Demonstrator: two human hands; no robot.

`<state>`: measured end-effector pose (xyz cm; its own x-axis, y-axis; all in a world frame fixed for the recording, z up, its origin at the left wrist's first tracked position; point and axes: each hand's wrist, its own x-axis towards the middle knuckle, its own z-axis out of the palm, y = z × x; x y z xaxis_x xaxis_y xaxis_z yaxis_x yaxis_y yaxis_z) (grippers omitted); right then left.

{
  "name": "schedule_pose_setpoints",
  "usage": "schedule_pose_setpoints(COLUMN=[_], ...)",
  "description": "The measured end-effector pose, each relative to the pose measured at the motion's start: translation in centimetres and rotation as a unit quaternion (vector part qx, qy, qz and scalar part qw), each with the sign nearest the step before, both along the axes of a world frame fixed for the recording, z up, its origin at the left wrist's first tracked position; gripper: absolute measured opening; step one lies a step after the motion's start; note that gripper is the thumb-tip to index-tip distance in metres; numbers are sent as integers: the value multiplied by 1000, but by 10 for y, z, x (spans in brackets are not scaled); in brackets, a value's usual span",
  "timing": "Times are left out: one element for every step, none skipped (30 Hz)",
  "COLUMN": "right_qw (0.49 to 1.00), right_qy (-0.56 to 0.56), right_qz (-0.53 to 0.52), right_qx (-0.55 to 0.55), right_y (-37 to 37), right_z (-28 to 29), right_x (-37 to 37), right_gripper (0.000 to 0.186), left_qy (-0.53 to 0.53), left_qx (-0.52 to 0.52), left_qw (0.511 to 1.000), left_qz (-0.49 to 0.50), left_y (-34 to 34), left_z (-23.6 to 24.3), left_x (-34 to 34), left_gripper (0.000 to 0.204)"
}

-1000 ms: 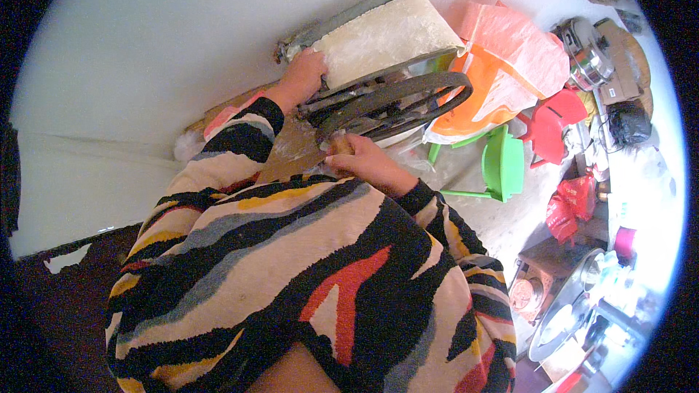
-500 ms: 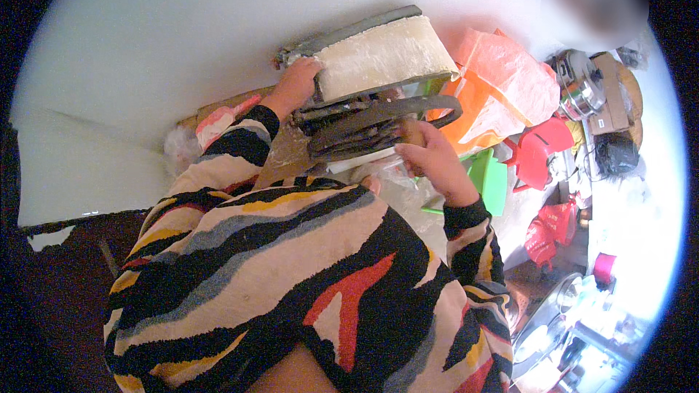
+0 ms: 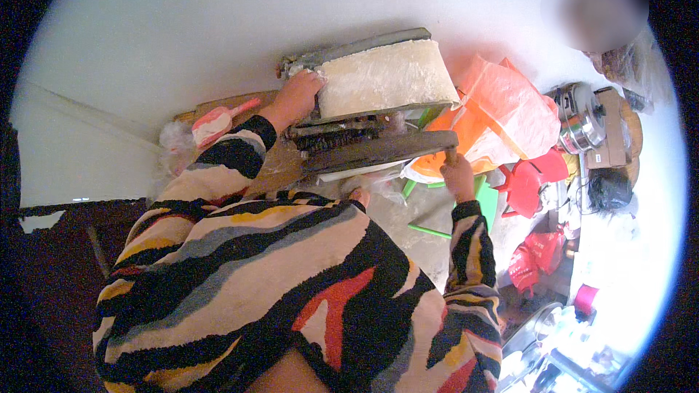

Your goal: The person repeatedly feeds a sheet of dough through a manual dough sheeter, turning the crank and folding the dough between passes. The dough becomes progressively thinner and is handled by hand throughout the process.

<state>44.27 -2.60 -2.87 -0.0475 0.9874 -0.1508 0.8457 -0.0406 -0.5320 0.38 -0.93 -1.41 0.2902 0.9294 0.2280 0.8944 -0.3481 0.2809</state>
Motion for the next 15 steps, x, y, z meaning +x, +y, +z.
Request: schedule_pose_setpoints(right_qw=[999,999,998,994,996,995,988,977,989,984,972,980,956,950,941], right_qy=[-42,-36,-47,-106,-77,-88,-121,-169,-104,-104,-131,-72,-124,-65,-20], right_qz=[-10,-17,-27,10,-4,-3,97,105,78,135,138,126,243,227,263], right_qx=[-11,-15,-38,-34,-43,-44,-8,-83,-66,-48,-136,-137,-111,-206,-213], right_y=[5,6,9,9,5,5,-3,-4,-14,-24,-27,-39,-46,-47,-55], right_z=[-24,-48,-72,-99,-124,-151,-172,-194,-212,-225,-235,-242,-246,-245,-241], right_x=[1,3,2,-2,-5,-17,-24,-40,-56,-70,-88,-106,-125,-144,-159], right_gripper=[23,24,26,28,30,32,36,41,43,45,46,44,44,42,37], left_qy=[-3,-6,-5,-4,-1,-1,1,1,6,9,9,9,7,8,22], left_qx=[16,32,23,12,1,24,47,71,64,57,52,37,22,3,-15], left_qw=[1000,999,1000,1000,1000,1000,999,997,998,998,998,999,1000,1000,1000], left_qz=[1,3,2,1,0,-5,-10,-16,-15,-16,-19,-15,-12,-9,-5], left_y=[0,0,0,0,0,0,0,0,0,0,0,-1,-1,-1,0], left_z=[0,-1,-2,-2,-3,-3,-3,-3,-2,-1,1,2,2,3,3], left_x=[1,1,2,2,2,2,1,1,0,0,0,0,0,0,1], left_gripper=[35,36,36,36,37,32,28,24,24,23,23,26,30,34,34])
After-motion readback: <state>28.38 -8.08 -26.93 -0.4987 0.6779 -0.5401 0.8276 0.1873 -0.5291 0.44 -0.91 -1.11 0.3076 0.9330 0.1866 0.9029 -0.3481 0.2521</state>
